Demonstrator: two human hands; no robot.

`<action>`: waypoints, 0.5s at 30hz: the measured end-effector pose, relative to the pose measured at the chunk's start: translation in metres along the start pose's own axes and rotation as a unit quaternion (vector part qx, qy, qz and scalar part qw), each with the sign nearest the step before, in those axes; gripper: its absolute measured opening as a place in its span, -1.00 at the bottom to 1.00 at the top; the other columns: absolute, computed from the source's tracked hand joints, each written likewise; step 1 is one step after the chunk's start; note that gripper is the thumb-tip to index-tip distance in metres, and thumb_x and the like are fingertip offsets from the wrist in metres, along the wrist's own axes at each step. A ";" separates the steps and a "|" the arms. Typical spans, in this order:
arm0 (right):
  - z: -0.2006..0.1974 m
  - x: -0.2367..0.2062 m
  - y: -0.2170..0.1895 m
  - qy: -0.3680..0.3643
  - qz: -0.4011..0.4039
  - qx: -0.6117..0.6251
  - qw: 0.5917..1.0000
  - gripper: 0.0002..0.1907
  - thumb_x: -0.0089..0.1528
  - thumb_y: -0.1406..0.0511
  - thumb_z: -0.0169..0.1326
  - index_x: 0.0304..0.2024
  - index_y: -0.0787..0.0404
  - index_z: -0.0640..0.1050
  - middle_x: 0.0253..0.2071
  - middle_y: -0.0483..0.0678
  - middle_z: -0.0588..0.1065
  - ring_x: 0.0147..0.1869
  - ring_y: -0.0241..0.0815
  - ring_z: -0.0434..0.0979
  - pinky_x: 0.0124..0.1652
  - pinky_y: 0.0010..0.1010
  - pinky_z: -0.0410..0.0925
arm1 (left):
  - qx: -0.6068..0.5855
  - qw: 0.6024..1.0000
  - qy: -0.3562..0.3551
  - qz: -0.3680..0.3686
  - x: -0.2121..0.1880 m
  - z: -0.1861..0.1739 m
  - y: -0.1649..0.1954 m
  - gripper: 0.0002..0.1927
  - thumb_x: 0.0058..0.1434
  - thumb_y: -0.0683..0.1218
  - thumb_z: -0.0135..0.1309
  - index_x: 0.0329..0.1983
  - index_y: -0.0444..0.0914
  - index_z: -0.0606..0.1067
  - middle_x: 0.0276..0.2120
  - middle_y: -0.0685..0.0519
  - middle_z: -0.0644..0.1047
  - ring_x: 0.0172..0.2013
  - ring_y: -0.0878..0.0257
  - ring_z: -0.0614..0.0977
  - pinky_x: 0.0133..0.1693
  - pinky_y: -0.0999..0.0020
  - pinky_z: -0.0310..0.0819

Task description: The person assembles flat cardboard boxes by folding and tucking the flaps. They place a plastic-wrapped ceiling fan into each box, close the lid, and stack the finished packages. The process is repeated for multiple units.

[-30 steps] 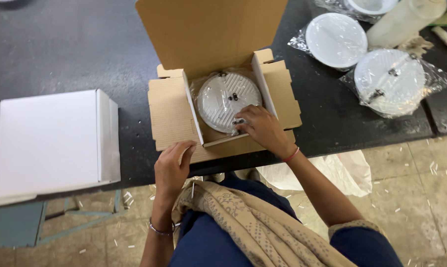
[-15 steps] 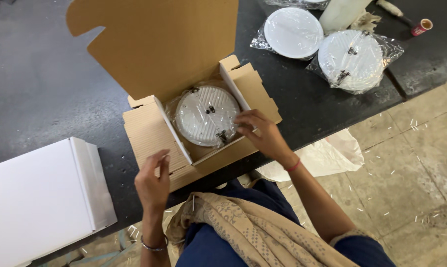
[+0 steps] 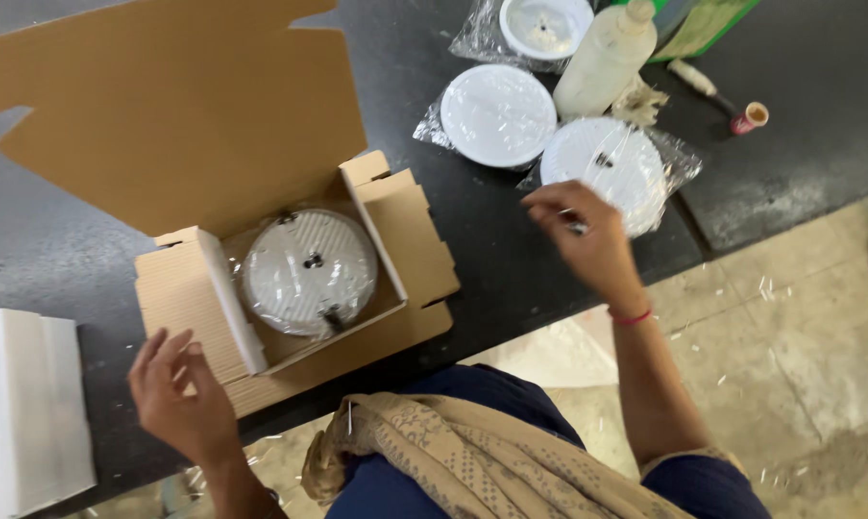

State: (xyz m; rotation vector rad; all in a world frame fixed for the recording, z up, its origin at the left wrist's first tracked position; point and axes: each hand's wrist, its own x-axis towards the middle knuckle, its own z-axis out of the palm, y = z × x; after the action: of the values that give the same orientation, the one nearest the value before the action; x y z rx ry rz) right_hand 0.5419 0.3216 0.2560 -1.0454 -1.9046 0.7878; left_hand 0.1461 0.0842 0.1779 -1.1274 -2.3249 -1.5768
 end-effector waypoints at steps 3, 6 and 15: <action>-0.065 0.041 0.083 0.052 0.061 0.011 0.997 -0.84 0.36 0.46 0.09 -0.02 0.29 0.61 -0.15 -0.05 0.57 -0.22 -0.33 0.61 -0.25 -0.48 0.48 | 0.011 0.999 0.038 -0.009 -0.016 0.014 0.015 -0.83 0.49 -0.34 0.09 0.07 -0.34 0.60 0.24 -0.14 0.48 -0.03 0.22 0.65 -0.06 0.37 0.64; -0.137 0.094 0.189 0.092 0.090 0.125 0.984 -0.78 0.47 0.40 0.04 0.15 0.32 0.52 -0.15 -0.03 0.56 -0.29 -0.31 0.56 -0.26 -0.46 0.46 | 0.024 0.997 0.067 -0.036 -0.033 0.029 0.027 -0.83 0.47 -0.34 0.10 0.05 -0.34 0.60 0.25 -0.13 0.49 -0.05 0.24 0.62 -0.11 0.40 0.60; -0.242 0.229 0.410 0.146 0.370 0.183 0.899 -0.60 0.44 0.18 0.02 0.16 0.37 0.38 -0.17 0.14 0.52 -0.21 -0.04 0.61 -0.21 -0.16 0.58 | 0.094 0.988 0.114 -0.044 -0.082 0.064 0.040 -0.82 0.49 -0.37 0.13 0.06 -0.33 0.63 0.19 -0.11 0.48 -0.03 0.20 0.66 -0.10 0.44 0.62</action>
State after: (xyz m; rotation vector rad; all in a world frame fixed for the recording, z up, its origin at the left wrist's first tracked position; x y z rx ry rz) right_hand 0.8282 0.7448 0.1220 -1.5521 -1.0186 1.2647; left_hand 0.2493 0.1032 0.1396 -0.7704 -2.3361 -1.3936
